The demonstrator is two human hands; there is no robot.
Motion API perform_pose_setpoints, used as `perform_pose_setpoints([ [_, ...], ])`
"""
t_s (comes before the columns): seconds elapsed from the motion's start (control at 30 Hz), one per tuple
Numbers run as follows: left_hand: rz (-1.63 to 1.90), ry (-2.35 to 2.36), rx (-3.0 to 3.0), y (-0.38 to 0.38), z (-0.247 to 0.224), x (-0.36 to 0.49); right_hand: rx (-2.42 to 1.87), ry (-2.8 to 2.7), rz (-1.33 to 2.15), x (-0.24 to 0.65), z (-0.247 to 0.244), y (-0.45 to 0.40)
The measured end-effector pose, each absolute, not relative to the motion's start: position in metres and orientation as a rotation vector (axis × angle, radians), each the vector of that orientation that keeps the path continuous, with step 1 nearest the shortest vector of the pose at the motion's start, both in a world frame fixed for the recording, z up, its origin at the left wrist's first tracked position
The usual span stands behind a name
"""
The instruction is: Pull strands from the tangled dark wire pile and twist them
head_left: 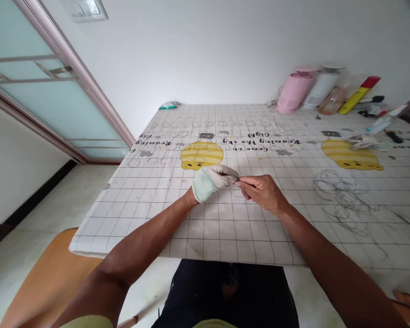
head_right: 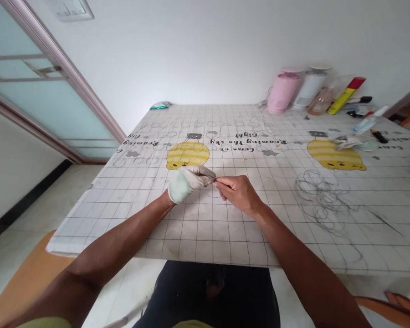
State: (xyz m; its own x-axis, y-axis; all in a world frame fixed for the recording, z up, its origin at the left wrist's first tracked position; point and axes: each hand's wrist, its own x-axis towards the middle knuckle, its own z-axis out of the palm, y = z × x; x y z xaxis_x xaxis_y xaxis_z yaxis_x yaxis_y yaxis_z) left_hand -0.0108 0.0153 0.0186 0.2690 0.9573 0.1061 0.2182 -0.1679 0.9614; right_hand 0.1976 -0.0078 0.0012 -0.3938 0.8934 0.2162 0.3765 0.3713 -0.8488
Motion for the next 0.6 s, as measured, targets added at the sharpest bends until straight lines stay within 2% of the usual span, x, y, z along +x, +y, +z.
perform_pose_setpoints([
  [0.1,1.011,1.107,1.531,0.018,0.012,-0.007,-1.121,-1.919,0.952,0.197,0.002,-0.008],
  [0.33,1.01,0.965,1.269,0.033,-0.008,-0.001,-1.192,-1.7,1.215,0.194,-0.002,-0.003],
  [0.5,1.026,0.922,1.084,0.036,-0.005,-0.009,-1.301,-1.693,0.763,0.195,-0.007,0.001],
  [0.6,1.036,0.985,1.154,0.031,0.003,-0.011,-1.319,-1.707,0.619,0.199,-0.01,0.005],
])
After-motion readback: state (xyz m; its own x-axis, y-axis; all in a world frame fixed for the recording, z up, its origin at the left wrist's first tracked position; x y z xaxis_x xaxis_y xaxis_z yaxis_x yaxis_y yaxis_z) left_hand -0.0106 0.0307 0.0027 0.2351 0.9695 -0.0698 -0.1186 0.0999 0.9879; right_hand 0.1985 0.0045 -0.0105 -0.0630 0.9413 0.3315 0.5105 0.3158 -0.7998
